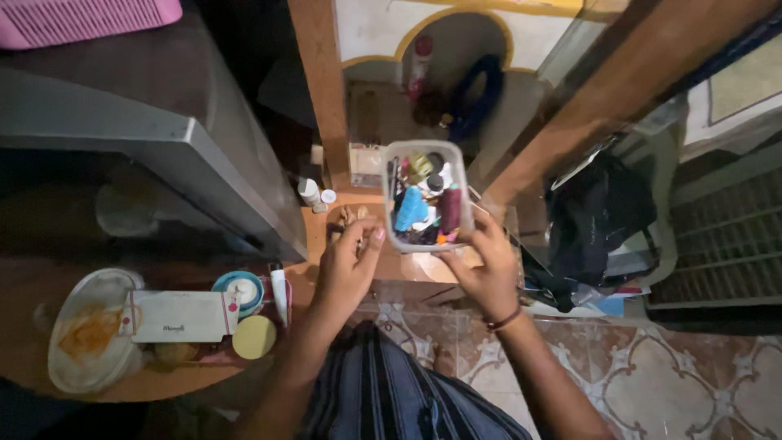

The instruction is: The person organizes various small items on a cluttered wooden table. They pick up and place down objects such as a pink basket, a small container, a tube, and a pen, moving them between the table surface and the basket.

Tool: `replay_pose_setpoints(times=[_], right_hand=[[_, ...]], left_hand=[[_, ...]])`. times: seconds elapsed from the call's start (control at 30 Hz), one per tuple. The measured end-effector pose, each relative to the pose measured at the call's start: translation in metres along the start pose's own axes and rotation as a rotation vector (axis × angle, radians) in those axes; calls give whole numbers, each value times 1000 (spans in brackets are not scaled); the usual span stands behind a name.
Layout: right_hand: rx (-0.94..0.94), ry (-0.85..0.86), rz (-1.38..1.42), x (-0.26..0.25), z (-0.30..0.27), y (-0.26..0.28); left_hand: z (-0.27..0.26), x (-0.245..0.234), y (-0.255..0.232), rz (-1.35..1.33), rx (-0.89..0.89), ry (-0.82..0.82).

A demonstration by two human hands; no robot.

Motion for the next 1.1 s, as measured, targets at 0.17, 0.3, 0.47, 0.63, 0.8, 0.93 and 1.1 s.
replay_pose_setpoints(times=[0.17, 0.3, 0.47, 0.63, 0.8, 0.93, 1.1], right_hand=[[-42, -51, 150, -51, 41, 35], [-71, -58, 232, -89, 69, 65], [-233, -78, 264, -111, 120, 78], [-309, -225, 13, -94, 180, 71], [-430, -273, -328, -71, 226, 45], [-470, -270, -536, -58, 256, 0], [-503, -269, -732, -60, 281, -77]], left_hand=[[28, -39, -54, 249, 142, 113], [45, -57, -89, 329, 576, -131], [48, -58, -110, 297, 631, -112], [37, -53, -115, 75, 607, -18], [29, -46, -100, -383, 129, 278], [26, -44, -76, -670, 83, 307], [16, -41, -43, -732, 9, 293]])
Point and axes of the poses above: each hand's wrist, its own z-axis towards the middle knuckle, its own x-axis out of the palm, y = z × x, the point moved 1 cm from there along z, towards the middle knuckle, and after that the axes turned 15 degrees about z, right-handed, at the moved point
